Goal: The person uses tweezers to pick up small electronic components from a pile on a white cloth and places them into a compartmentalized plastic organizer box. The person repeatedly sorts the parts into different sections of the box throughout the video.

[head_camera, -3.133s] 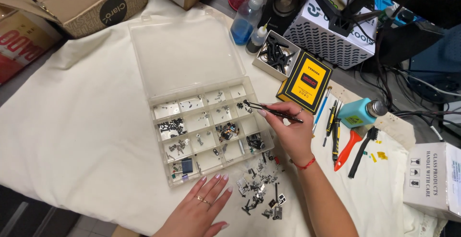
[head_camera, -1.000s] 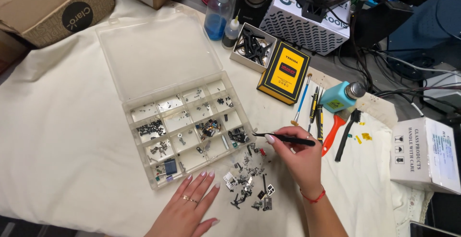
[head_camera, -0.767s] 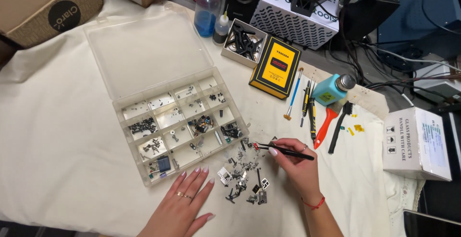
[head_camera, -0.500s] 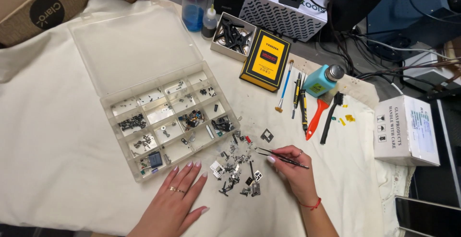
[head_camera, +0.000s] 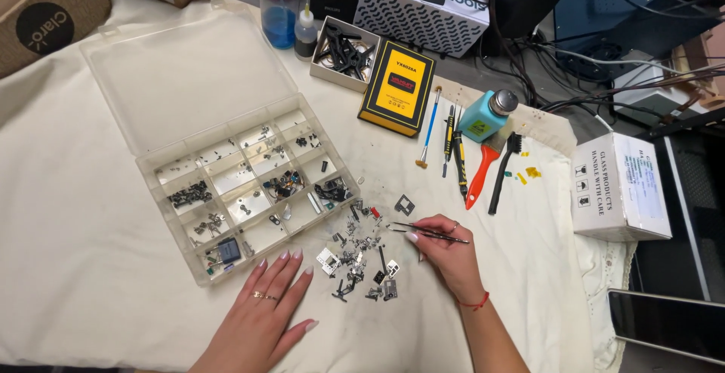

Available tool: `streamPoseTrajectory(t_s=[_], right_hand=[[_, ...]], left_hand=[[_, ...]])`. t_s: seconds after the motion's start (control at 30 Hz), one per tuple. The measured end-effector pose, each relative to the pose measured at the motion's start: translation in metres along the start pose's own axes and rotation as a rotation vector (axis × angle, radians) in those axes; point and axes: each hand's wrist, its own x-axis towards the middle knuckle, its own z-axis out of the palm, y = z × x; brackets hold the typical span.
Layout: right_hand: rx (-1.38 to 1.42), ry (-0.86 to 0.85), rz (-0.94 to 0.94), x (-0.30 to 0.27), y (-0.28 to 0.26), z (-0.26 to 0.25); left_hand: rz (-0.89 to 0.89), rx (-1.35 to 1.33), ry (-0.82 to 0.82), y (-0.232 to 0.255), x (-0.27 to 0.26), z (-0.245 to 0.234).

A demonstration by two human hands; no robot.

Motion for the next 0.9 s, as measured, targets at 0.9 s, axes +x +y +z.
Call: streamPoseTrajectory(t_s=[0.9], right_hand=[[-0.105,-0.026,-0.04,-0.004,0.002,0.0]], left_hand=[[0.0,0.005,0.008,0.0,-0.001,0.001]])
